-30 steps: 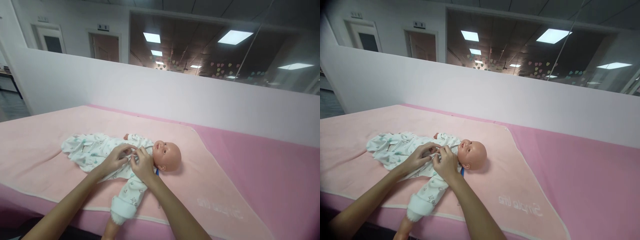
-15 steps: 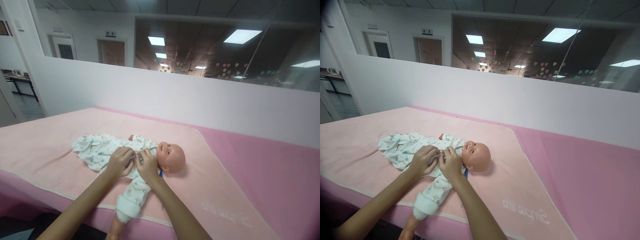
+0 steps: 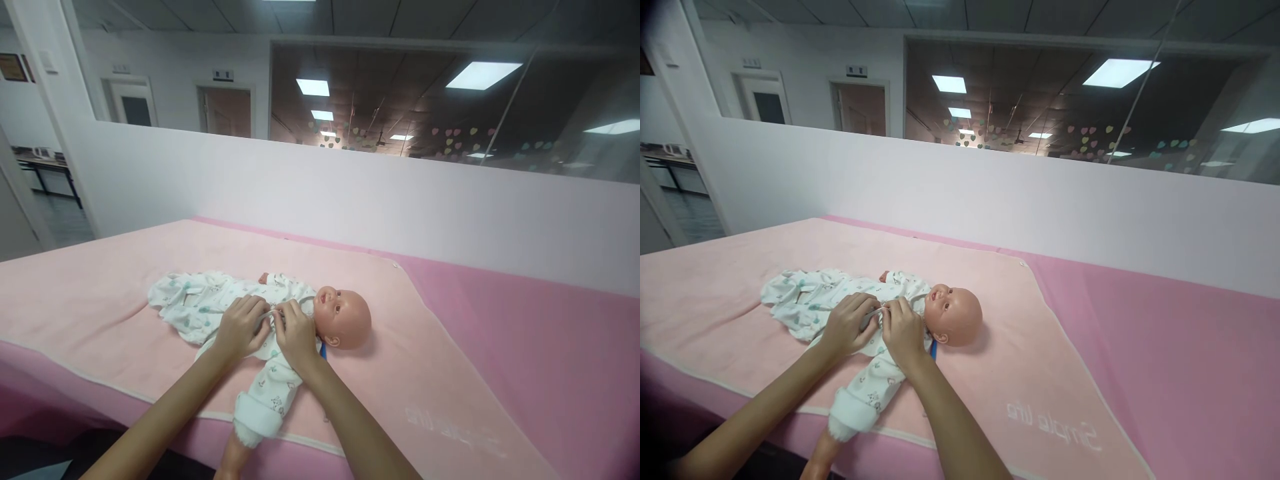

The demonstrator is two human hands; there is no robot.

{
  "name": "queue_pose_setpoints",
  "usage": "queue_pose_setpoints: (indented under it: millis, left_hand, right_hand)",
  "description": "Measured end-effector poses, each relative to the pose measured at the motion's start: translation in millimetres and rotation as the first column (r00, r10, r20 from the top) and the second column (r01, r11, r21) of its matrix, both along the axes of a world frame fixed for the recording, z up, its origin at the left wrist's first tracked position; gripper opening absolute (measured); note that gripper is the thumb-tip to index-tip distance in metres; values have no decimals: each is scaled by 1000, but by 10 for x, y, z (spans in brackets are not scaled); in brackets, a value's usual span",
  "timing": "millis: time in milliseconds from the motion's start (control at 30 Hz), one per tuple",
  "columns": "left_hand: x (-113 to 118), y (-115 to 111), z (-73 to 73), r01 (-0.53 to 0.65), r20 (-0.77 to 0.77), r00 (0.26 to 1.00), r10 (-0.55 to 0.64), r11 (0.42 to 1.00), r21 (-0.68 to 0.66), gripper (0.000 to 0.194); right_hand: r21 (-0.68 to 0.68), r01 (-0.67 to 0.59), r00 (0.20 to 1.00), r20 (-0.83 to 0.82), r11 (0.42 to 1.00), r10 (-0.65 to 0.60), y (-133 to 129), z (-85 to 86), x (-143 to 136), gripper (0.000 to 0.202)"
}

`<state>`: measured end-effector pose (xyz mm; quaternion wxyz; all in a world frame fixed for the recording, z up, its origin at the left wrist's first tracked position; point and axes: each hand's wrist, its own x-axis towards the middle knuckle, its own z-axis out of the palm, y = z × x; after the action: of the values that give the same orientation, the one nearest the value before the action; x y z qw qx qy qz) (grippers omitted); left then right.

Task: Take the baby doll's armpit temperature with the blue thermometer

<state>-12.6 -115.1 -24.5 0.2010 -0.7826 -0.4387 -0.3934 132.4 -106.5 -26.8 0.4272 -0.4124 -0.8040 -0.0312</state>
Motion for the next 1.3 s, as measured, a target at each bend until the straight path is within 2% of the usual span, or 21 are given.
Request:
queue_pose_setpoints:
  millis: [300,600,867,1067,1300]
  left_hand:
    - [-17,8,20,60,0,998,-60,997,-41,10]
    - [-27,30,16,106,96,991,-96,990,-96,14]
    - [-46,33,29,125,101,989,-111,981,-150,11]
    - [-60,30,-5,119,172,980,-98,986,-119,8]
    - [-45,37,-2,119,83,990,-115,991,-52,14]
  right_hand:
    - [-22,-8,1000,-28,1000,7,-7,11,6,15]
    - [-31,-14,999,-48,999,12,-23,24,12,16]
    - [48,29,998,-54,998,-27,-17,-17,2,17]
    - [145,38,999,-3,989,-38,-47,-16,5,16]
    - [133,30,999,37,991,-35,-55,11,2,10]
